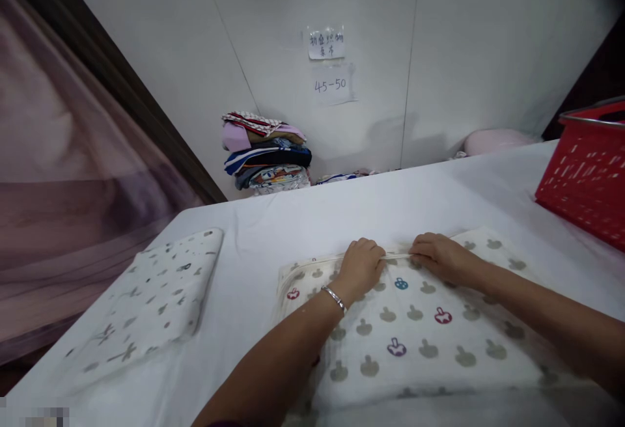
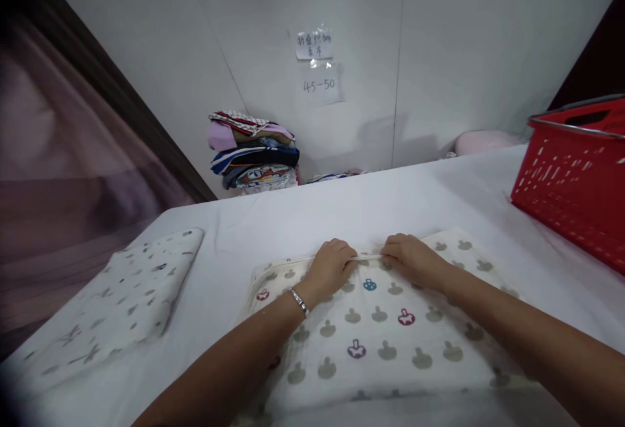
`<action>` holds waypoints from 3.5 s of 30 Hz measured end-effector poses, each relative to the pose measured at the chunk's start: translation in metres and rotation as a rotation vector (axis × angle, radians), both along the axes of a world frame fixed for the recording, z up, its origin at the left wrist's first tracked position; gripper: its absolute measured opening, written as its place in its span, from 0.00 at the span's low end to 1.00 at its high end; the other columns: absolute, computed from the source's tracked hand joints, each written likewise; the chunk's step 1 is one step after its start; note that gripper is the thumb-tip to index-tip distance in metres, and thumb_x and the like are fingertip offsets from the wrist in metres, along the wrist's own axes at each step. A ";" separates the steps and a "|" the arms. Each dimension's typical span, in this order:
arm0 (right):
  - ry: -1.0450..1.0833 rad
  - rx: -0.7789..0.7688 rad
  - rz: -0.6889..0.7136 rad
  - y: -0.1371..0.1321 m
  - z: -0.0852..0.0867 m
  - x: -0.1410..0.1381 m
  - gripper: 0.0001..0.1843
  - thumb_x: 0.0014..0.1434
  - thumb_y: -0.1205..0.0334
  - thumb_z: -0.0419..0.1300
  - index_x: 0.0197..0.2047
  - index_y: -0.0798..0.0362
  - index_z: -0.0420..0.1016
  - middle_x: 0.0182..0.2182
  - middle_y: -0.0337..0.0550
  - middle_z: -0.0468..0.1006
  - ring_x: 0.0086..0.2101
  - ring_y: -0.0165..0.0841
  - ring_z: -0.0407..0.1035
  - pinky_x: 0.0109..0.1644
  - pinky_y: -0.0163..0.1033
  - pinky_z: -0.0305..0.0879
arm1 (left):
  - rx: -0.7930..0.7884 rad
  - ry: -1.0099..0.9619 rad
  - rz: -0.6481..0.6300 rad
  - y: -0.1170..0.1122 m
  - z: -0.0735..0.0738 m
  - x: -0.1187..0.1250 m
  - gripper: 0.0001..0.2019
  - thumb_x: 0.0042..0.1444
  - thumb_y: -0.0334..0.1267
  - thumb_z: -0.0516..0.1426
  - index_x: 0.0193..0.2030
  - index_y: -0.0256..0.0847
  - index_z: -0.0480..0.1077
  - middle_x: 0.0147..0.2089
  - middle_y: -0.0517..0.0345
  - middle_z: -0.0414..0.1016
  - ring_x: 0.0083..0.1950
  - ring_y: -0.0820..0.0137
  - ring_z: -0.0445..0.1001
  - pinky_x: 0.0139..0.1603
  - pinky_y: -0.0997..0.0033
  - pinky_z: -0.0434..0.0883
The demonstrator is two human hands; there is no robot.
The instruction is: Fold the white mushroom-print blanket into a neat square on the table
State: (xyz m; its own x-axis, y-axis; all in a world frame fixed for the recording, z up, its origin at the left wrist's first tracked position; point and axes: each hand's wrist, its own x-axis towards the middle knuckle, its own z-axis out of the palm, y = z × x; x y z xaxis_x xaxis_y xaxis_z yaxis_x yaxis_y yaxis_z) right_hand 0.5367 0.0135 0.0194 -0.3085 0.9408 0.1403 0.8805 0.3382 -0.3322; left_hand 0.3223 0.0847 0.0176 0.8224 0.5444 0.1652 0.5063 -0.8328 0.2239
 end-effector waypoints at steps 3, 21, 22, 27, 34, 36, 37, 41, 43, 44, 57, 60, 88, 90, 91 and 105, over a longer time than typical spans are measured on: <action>-0.018 0.003 0.007 0.002 -0.002 0.002 0.16 0.63 0.60 0.46 0.36 0.53 0.75 0.34 0.48 0.75 0.36 0.37 0.67 0.42 0.44 0.62 | 0.001 0.026 -0.005 0.003 -0.002 0.001 0.06 0.60 0.35 0.50 0.39 0.42 0.68 0.41 0.55 0.71 0.46 0.66 0.66 0.47 0.64 0.61; -0.059 0.053 0.033 -0.002 -0.005 0.005 0.15 0.63 0.59 0.46 0.39 0.52 0.74 0.34 0.47 0.74 0.36 0.37 0.66 0.42 0.44 0.60 | -0.027 0.076 -0.020 0.002 -0.004 0.001 0.09 0.63 0.37 0.46 0.43 0.42 0.66 0.39 0.56 0.74 0.40 0.66 0.71 0.40 0.67 0.65; -0.049 0.007 0.010 0.000 -0.003 0.005 0.16 0.63 0.59 0.46 0.38 0.52 0.74 0.34 0.46 0.74 0.35 0.37 0.67 0.42 0.43 0.60 | -0.075 0.066 0.024 0.004 -0.002 0.003 0.10 0.63 0.39 0.46 0.44 0.43 0.66 0.39 0.57 0.74 0.39 0.66 0.71 0.40 0.68 0.65; 0.016 -0.266 -0.258 0.014 0.007 0.001 0.15 0.60 0.57 0.47 0.33 0.51 0.74 0.34 0.44 0.76 0.33 0.36 0.68 0.36 0.38 0.59 | -0.256 0.111 0.179 0.018 0.004 0.019 0.09 0.58 0.39 0.50 0.39 0.44 0.71 0.39 0.58 0.76 0.41 0.67 0.72 0.40 0.71 0.66; -0.028 -0.402 -0.328 0.024 0.015 -0.003 0.10 0.56 0.57 0.51 0.30 0.51 0.71 0.27 0.42 0.75 0.28 0.34 0.68 0.30 0.36 0.55 | -0.233 0.150 0.184 0.026 0.003 0.026 0.09 0.52 0.36 0.53 0.33 0.44 0.75 0.40 0.56 0.74 0.42 0.67 0.71 0.41 0.71 0.66; -0.058 -0.359 -0.289 0.022 0.015 -0.002 0.09 0.55 0.58 0.51 0.30 0.51 0.71 0.29 0.42 0.76 0.30 0.35 0.68 0.31 0.36 0.56 | -0.183 0.148 0.157 0.023 0.003 0.024 0.09 0.52 0.36 0.53 0.33 0.43 0.75 0.41 0.55 0.74 0.44 0.66 0.70 0.43 0.70 0.66; -0.065 -0.341 -0.269 0.021 0.015 -0.001 0.10 0.56 0.58 0.51 0.30 0.51 0.71 0.30 0.43 0.76 0.30 0.35 0.68 0.32 0.36 0.56 | -0.160 0.147 0.141 0.022 0.003 0.024 0.09 0.53 0.36 0.53 0.33 0.43 0.75 0.42 0.54 0.73 0.44 0.65 0.70 0.43 0.69 0.66; -0.062 -0.322 -0.256 0.017 0.011 0.004 0.16 0.59 0.55 0.47 0.30 0.51 0.73 0.30 0.44 0.76 0.30 0.35 0.67 0.33 0.37 0.57 | -0.128 0.158 0.098 0.020 0.003 0.023 0.09 0.54 0.36 0.53 0.34 0.42 0.75 0.42 0.53 0.73 0.45 0.65 0.69 0.44 0.68 0.67; -0.087 -0.307 -0.263 0.017 0.009 0.007 0.17 0.60 0.57 0.46 0.28 0.51 0.73 0.30 0.44 0.75 0.30 0.35 0.67 0.33 0.37 0.57 | -0.124 0.169 0.080 0.021 0.003 0.024 0.08 0.53 0.35 0.54 0.34 0.42 0.75 0.43 0.53 0.73 0.45 0.65 0.69 0.44 0.69 0.67; -0.104 -0.290 -0.244 0.017 0.008 0.008 0.17 0.60 0.57 0.47 0.27 0.51 0.73 0.30 0.45 0.75 0.31 0.35 0.67 0.33 0.37 0.57 | -0.122 0.179 0.067 0.022 0.003 0.024 0.08 0.53 0.35 0.54 0.33 0.41 0.75 0.43 0.53 0.73 0.45 0.65 0.69 0.44 0.69 0.67; -0.069 -0.189 -0.098 0.015 0.002 0.014 0.18 0.61 0.56 0.47 0.30 0.51 0.75 0.39 0.47 0.73 0.39 0.37 0.67 0.41 0.39 0.60 | -0.005 0.273 -0.019 0.016 0.006 0.026 0.10 0.56 0.34 0.51 0.33 0.38 0.74 0.42 0.49 0.71 0.44 0.64 0.69 0.45 0.66 0.66; -0.019 -0.198 -0.098 0.013 0.001 0.015 0.19 0.61 0.54 0.46 0.32 0.51 0.76 0.40 0.46 0.73 0.40 0.37 0.67 0.43 0.39 0.60 | -0.069 0.224 0.018 0.018 0.004 0.024 0.08 0.55 0.35 0.53 0.33 0.39 0.74 0.42 0.51 0.72 0.41 0.66 0.70 0.43 0.68 0.67; -0.187 -0.294 -0.189 0.016 0.016 0.015 0.13 0.57 0.58 0.51 0.39 0.53 0.74 0.38 0.47 0.76 0.38 0.38 0.69 0.41 0.39 0.61 | -0.383 0.067 0.216 0.027 -0.001 0.029 0.19 0.48 0.27 0.54 0.48 0.43 0.69 0.46 0.55 0.75 0.46 0.66 0.71 0.46 0.71 0.66; -0.230 -0.337 -0.210 0.013 0.023 0.027 0.14 0.55 0.53 0.53 0.37 0.52 0.74 0.35 0.47 0.77 0.36 0.39 0.70 0.38 0.39 0.61 | -0.403 0.095 0.216 0.028 0.001 0.030 0.17 0.48 0.27 0.54 0.46 0.42 0.70 0.47 0.54 0.74 0.48 0.66 0.71 0.47 0.71 0.65; -0.251 -0.359 -0.238 0.011 0.027 0.036 0.15 0.54 0.50 0.54 0.36 0.52 0.74 0.34 0.47 0.77 0.35 0.39 0.70 0.37 0.39 0.61 | -0.405 0.104 0.217 0.028 0.002 0.031 0.15 0.48 0.27 0.54 0.43 0.42 0.71 0.46 0.54 0.75 0.48 0.66 0.71 0.47 0.71 0.65; 0.423 -0.488 -0.605 -0.026 0.016 0.148 0.22 0.43 0.43 0.62 0.34 0.53 0.75 0.31 0.44 0.78 0.34 0.39 0.70 0.37 0.38 0.64 | -0.421 0.082 0.254 0.032 0.000 0.036 0.12 0.46 0.24 0.54 0.36 0.43 0.71 0.40 0.59 0.76 0.42 0.68 0.72 0.38 0.75 0.65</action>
State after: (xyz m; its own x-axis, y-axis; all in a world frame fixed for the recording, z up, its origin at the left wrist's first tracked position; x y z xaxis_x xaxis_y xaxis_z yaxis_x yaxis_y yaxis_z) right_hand 0.6843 -0.0125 0.0353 0.2481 0.9107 -0.3302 0.6332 -0.4104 -0.6562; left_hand 0.3585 0.1171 0.0178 0.6560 0.7350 -0.1717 0.7118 -0.5267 0.4647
